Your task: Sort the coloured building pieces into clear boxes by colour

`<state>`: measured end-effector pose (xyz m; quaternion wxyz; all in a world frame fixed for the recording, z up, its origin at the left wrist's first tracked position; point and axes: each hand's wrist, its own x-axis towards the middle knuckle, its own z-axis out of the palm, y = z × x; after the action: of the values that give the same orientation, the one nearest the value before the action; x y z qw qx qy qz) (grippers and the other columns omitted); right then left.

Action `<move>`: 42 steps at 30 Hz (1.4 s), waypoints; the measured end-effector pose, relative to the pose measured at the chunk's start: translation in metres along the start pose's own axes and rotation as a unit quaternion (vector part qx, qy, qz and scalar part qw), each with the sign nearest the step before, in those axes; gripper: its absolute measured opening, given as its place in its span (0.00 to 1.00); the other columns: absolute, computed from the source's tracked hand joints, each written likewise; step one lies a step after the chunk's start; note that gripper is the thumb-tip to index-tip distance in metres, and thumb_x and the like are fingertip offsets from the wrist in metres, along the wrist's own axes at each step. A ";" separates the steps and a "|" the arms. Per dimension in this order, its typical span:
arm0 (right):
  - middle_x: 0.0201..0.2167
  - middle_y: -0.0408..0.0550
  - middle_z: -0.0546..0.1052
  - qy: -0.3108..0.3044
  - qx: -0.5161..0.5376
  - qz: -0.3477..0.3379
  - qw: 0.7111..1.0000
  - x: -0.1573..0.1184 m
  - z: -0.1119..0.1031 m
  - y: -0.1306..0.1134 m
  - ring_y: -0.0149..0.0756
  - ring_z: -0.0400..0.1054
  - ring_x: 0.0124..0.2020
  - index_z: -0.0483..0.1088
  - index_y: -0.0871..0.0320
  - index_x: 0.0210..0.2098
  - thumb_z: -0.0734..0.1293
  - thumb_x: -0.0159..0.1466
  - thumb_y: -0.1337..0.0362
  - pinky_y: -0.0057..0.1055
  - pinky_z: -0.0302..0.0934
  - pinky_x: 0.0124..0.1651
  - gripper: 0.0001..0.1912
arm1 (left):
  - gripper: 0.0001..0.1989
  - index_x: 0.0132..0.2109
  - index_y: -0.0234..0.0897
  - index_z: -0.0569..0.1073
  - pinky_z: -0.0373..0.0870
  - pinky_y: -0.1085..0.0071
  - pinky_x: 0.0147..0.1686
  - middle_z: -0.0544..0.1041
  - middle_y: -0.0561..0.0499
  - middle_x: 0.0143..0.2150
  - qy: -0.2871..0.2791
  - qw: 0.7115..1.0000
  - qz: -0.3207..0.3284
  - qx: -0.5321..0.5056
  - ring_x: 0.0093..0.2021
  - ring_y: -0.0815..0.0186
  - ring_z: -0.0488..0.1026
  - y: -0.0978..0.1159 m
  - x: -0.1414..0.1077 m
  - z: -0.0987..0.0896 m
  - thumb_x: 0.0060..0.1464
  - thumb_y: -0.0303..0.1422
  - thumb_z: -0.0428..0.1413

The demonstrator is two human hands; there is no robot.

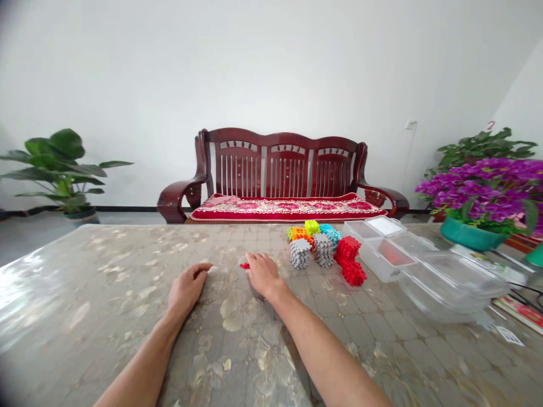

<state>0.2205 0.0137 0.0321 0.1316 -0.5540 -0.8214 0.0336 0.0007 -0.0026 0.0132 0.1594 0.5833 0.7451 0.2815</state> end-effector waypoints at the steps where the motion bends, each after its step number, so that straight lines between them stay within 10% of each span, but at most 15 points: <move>1: 0.53 0.51 0.77 -0.007 -0.007 -0.009 1.000 0.002 -0.001 -0.001 0.41 0.67 0.54 0.69 0.54 0.56 0.62 0.67 0.67 0.36 0.59 0.56 0.18 | 0.17 0.51 0.45 0.78 0.71 0.71 0.44 0.82 0.52 0.50 0.000 1.000 -0.001 0.000 0.50 0.58 0.78 0.000 0.000 0.000 0.60 0.31 0.50; 11: 0.45 0.52 0.79 0.020 -0.018 -0.002 1.000 -0.059 -0.014 0.026 0.40 0.70 0.49 0.73 0.58 0.49 0.62 0.61 0.71 0.32 0.60 0.54 0.17 | 0.17 0.51 0.45 0.78 0.71 0.70 0.43 0.83 0.52 0.48 -0.003 1.000 0.006 0.003 0.49 0.56 0.78 -0.005 0.004 0.002 0.60 0.32 0.49; 19: 0.39 0.50 0.80 0.265 -0.034 0.137 0.954 -0.127 -0.066 0.135 0.41 0.73 0.41 0.71 0.57 0.52 0.63 0.59 0.68 0.36 0.65 0.48 0.22 | 0.17 0.50 0.45 0.79 0.71 0.70 0.42 0.83 0.52 0.48 -0.005 1.000 0.010 0.009 0.49 0.56 0.79 -0.003 0.004 0.000 0.59 0.33 0.49; 26: 0.39 0.52 0.81 0.228 -0.137 0.216 0.939 -0.147 -0.092 0.203 0.43 0.75 0.41 0.69 0.60 0.54 0.64 0.59 0.69 0.35 0.66 0.45 0.23 | 0.16 0.50 0.45 0.78 0.71 0.70 0.43 0.83 0.51 0.47 -0.004 1.000 0.021 0.007 0.48 0.56 0.79 -0.009 0.007 0.003 0.59 0.33 0.50; 34: 0.40 0.51 0.82 0.164 -0.148 0.205 0.954 -0.153 -0.095 0.214 0.43 0.76 0.41 0.73 0.57 0.52 0.64 0.61 0.68 0.34 0.66 0.44 0.19 | 0.16 0.49 0.45 0.79 0.72 0.70 0.43 0.83 0.52 0.47 0.002 1.000 0.018 0.007 0.47 0.57 0.79 -0.011 0.009 0.004 0.59 0.34 0.51; 42: 0.47 0.53 0.80 0.249 -0.056 0.180 0.950 -0.176 -0.096 0.200 0.42 0.74 0.45 0.74 0.56 0.51 0.61 0.64 0.62 0.40 0.65 0.52 0.18 | 0.16 0.49 0.45 0.79 0.72 0.70 0.42 0.84 0.51 0.46 0.006 1.000 0.025 0.009 0.46 0.56 0.79 -0.010 0.008 0.002 0.58 0.34 0.51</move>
<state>0.4872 -0.0799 0.0533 0.2928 -0.6895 -0.6499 -0.1284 -0.0081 0.0036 0.0062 0.1429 0.6018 0.7334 0.2820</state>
